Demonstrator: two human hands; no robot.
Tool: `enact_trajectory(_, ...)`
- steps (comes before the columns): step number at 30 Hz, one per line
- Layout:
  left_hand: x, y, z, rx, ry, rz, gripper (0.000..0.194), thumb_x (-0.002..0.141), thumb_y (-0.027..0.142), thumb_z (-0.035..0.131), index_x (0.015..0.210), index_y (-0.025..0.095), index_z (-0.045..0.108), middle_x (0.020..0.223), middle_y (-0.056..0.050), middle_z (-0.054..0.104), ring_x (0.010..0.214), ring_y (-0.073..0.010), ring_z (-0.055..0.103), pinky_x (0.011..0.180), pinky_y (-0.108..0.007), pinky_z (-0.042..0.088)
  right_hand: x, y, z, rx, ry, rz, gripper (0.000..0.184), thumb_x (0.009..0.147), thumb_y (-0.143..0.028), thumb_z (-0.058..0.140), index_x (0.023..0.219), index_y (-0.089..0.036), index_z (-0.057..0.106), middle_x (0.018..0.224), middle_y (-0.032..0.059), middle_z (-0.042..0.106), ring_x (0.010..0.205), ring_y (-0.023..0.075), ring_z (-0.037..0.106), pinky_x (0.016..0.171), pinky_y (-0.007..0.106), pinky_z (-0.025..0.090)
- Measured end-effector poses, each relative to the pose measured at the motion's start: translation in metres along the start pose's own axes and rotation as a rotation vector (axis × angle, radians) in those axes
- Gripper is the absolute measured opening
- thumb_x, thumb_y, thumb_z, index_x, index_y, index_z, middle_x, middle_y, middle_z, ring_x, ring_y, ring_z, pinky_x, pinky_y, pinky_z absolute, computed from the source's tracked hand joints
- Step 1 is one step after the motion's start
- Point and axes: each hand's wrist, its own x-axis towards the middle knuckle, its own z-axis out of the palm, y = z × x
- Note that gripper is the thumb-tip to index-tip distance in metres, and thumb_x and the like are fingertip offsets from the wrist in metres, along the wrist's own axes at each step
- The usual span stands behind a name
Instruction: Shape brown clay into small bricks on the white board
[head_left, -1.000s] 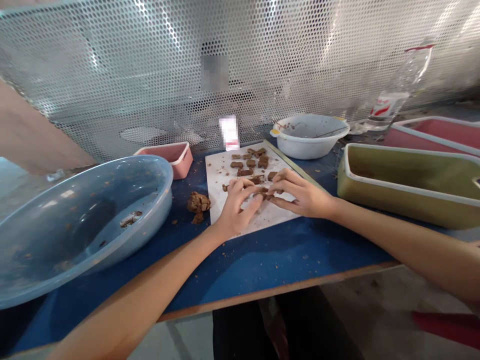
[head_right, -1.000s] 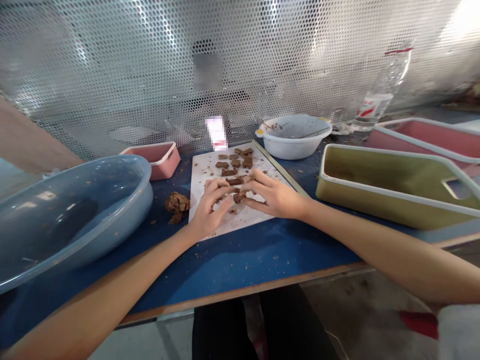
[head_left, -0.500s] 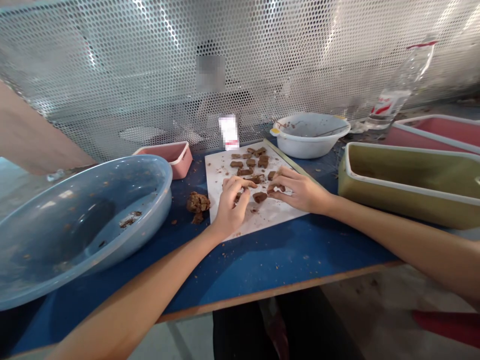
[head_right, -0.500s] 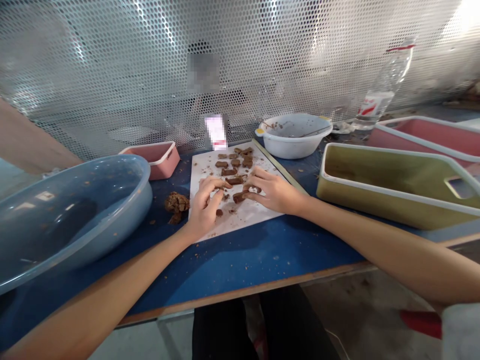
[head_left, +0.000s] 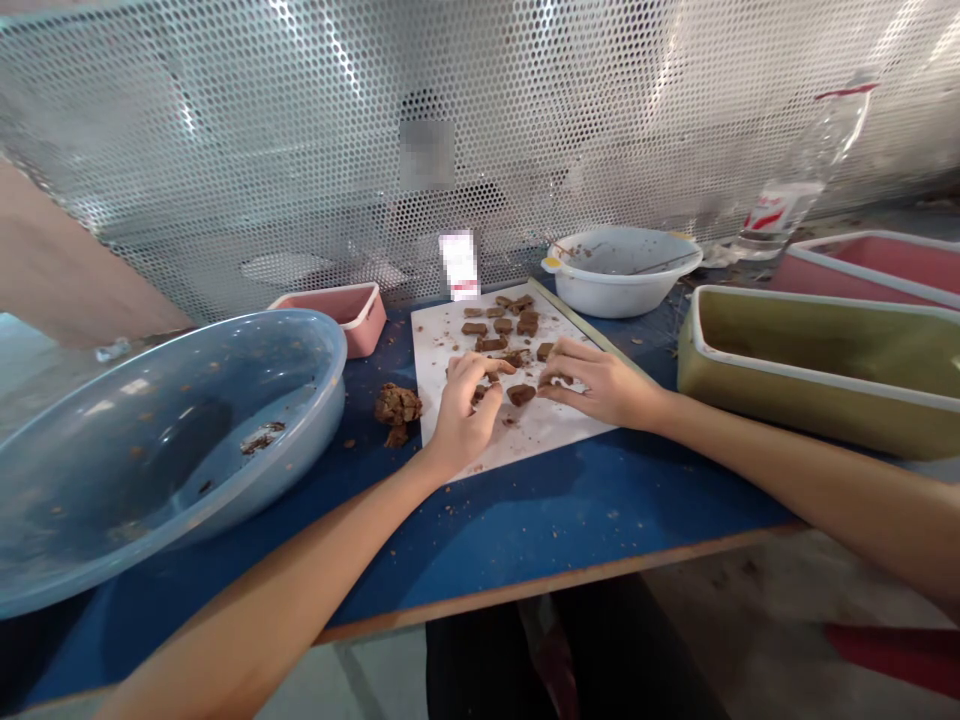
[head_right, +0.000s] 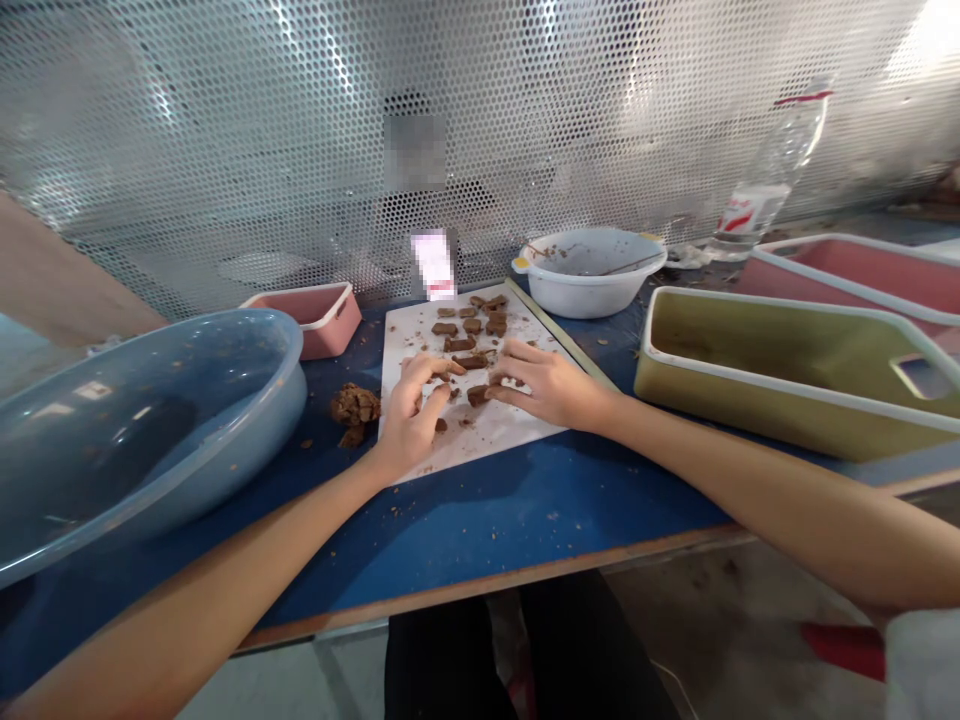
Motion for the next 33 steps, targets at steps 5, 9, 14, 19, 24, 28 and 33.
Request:
enact_trajectory(5,0.000,-0.004,0.002,0.002,-0.030,-0.024,0.029,0.092,0.012,0.051,0.113,0.025,0.066,0.116,-0.006,0.072,0.119,-0.0279,0.063,0.110,-0.049,0.051,-0.001,-0.002,0.002,0.041,0.055,0.031,0.012,0.107,-0.033,0.067,0.115,-0.025,0.069,0.104,0.0059,0.072,0.086,0.0197,0.071,0.081,0.036,0.062)
enact_trajectory(9,-0.001,-0.009,0.006,0.003,-0.096,-0.074,0.036,0.089,0.011,0.057,0.122,0.025,0.063,0.125,-0.008,0.072,0.126,-0.0293,0.062,0.111,-0.050,0.053,-0.003,-0.004,0.004,0.013,0.075,0.077,0.019,0.104,-0.029,0.067,0.122,-0.025,0.069,0.101,0.0031,0.079,0.084,0.0184,0.074,0.078,0.032,0.062)
enact_trajectory(14,-0.002,-0.012,0.009,0.101,-0.173,-0.090,0.035,0.094,0.029,0.073,0.127,0.026,0.063,0.124,-0.009,0.072,0.127,-0.0334,0.059,0.111,-0.054,0.049,-0.002,-0.004,0.005,0.008,0.088,0.072,0.017,0.101,-0.025,0.068,0.117,-0.024,0.071,0.099,0.0032,0.079,0.082,0.0183,0.075,0.077,0.031,0.062)
enact_trajectory(19,-0.003,-0.012,0.010,0.155,-0.203,-0.072,0.055,0.086,0.037,0.087,0.134,0.025,0.061,0.127,-0.010,0.072,0.129,-0.0363,0.056,0.112,-0.056,0.048,-0.001,-0.005,0.003,0.025,0.060,0.092,0.015,0.101,-0.028,0.067,0.115,-0.022,0.071,0.099,0.0047,0.080,0.079,0.0181,0.074,0.076,0.031,0.062)
enact_trajectory(24,-0.004,-0.013,0.011,0.169,-0.195,-0.078,0.052,0.090,0.039,0.087,0.133,0.026,0.061,0.121,-0.009,0.073,0.126,-0.0358,0.057,0.109,-0.055,0.048,-0.002,-0.001,0.005,-0.007,0.039,0.153,0.013,0.103,-0.028,0.063,0.112,-0.023,0.071,0.096,0.0042,0.081,0.079,0.0188,0.075,0.074,0.031,0.059)
enact_trajectory(28,-0.004,-0.013,0.011,0.187,-0.195,-0.083,0.050,0.091,0.040,0.086,0.132,0.025,0.061,0.119,-0.009,0.074,0.124,-0.0354,0.057,0.108,-0.055,0.048,-0.003,0.004,0.007,-0.002,0.053,0.166,0.016,0.098,-0.026,0.067,0.113,-0.022,0.070,0.097,0.0036,0.080,0.077,0.0172,0.073,0.074,0.029,0.059)
enact_trajectory(33,-0.004,-0.011,0.010,0.188,-0.202,-0.107,0.051,0.092,0.042,0.086,0.133,0.025,0.061,0.118,-0.009,0.074,0.125,-0.0357,0.056,0.107,-0.054,0.049,-0.001,0.005,0.005,-0.012,0.059,0.133,0.012,0.100,-0.025,0.067,0.110,-0.022,0.073,0.100,0.0044,0.081,0.079,0.0173,0.073,0.077,0.031,0.061)
